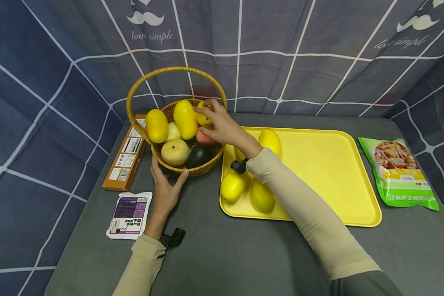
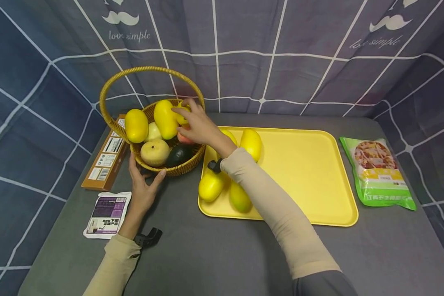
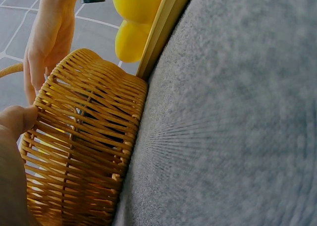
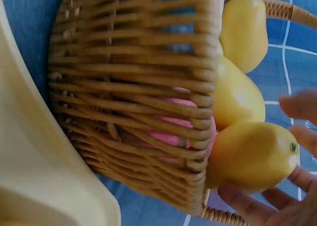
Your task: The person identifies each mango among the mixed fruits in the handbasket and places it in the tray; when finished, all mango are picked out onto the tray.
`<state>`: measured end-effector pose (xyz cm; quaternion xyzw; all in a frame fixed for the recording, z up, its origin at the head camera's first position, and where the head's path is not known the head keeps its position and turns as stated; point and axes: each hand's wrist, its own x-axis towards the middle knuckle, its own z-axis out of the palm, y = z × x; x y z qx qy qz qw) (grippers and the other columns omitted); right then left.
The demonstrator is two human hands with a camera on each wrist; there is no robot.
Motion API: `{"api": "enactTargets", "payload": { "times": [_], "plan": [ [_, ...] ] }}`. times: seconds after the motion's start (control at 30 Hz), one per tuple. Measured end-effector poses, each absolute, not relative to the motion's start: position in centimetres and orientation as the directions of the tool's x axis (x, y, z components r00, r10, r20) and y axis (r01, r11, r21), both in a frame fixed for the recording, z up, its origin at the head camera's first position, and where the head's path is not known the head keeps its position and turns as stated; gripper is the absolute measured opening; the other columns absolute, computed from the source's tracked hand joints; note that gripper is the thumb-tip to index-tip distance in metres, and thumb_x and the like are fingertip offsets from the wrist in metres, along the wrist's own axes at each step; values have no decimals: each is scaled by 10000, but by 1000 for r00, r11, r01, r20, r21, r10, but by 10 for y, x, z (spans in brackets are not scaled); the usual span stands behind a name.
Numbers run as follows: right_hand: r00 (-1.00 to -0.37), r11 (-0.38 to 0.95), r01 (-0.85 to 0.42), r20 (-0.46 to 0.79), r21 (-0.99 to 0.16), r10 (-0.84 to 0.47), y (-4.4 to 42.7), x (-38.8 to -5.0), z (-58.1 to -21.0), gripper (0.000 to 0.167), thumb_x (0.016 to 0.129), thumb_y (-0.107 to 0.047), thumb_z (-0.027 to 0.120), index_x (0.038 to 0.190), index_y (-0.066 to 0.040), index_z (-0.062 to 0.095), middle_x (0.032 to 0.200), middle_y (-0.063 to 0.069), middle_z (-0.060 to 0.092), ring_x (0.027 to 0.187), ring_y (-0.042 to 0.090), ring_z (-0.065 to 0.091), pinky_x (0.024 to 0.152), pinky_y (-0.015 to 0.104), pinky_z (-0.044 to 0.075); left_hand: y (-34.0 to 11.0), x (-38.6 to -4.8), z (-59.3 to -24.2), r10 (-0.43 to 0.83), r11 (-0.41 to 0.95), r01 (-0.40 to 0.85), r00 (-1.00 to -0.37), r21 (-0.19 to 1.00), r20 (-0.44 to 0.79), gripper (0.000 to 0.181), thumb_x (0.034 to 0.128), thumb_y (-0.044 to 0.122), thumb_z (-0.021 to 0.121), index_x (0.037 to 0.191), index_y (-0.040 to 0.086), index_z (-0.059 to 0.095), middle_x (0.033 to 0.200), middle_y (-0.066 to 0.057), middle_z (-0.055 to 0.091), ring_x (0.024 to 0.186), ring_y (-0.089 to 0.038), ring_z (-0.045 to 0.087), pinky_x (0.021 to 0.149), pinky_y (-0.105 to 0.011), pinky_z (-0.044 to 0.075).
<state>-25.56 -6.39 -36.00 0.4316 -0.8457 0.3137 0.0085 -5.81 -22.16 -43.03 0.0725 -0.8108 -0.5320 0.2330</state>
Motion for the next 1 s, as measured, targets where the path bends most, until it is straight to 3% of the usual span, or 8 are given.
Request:
{"api": "enactTargets", "payload": {
  "times": [0.17, 0.3, 0.6, 0.9, 1.0],
  "plan": [
    [-638, 437, -726, 281, -532, -717, -65, -255, -360, 533, 927, -204, 653, 1422, -79, 500, 1474, 153, 297, 1263, 298, 401, 1014, 375, 397, -221, -57, -432, -367, 420, 134, -879, 898, 303, 967, 873, 59, 700, 1550, -30, 15, 1594, -259, 56, 1429, -379, 197, 982, -581, 341],
    [-632, 438, -745, 324, -503, -704, -62, -251, -362, 549, 914, -207, 671, 1411, -54, 495, 1534, 165, 281, 1368, 305, 354, 1103, 390, 349, -220, -58, -432, -362, 423, 138, -880, 896, 307, 965, 875, 61, 701, 1549, -31, 16, 1591, -264, 62, 1430, -384, 196, 985, -580, 343],
    [-633, 376, -746, 413, -550, -654, -52, -231, -354, 465, 900, -207, 704, 1321, -68, 564, 1508, 133, 376, 1403, 294, 340, 1154, 429, 292, -221, -59, -428, -365, 434, 142, -875, 890, 318, 965, 873, 53, 702, 1548, -37, 18, 1585, -272, 80, 1423, -388, 210, 975, -580, 346],
    [-652, 326, -727, 459, -604, -604, -37, -222, -364, 421, 873, -166, 729, 1250, -59, 575, 1487, 151, 412, 1371, 282, 407, 1093, 388, 383, -222, -59, -430, -362, 428, 130, -882, 894, 301, 970, 874, 51, 700, 1547, -37, 7, 1591, -267, 60, 1431, -387, 195, 975, -577, 348],
    [-650, 276, -724, 492, -632, -580, -30, -221, -367, 423, 856, -131, 741, 1237, -44, 580, 1465, 164, 432, 1312, 266, 468, 971, 371, 484, -223, -59, -430, -365, 429, 128, -881, 894, 301, 969, 874, 51, 700, 1546, -37, 9, 1592, -267, 56, 1433, -392, 192, 976, -573, 347]
  ]
}}
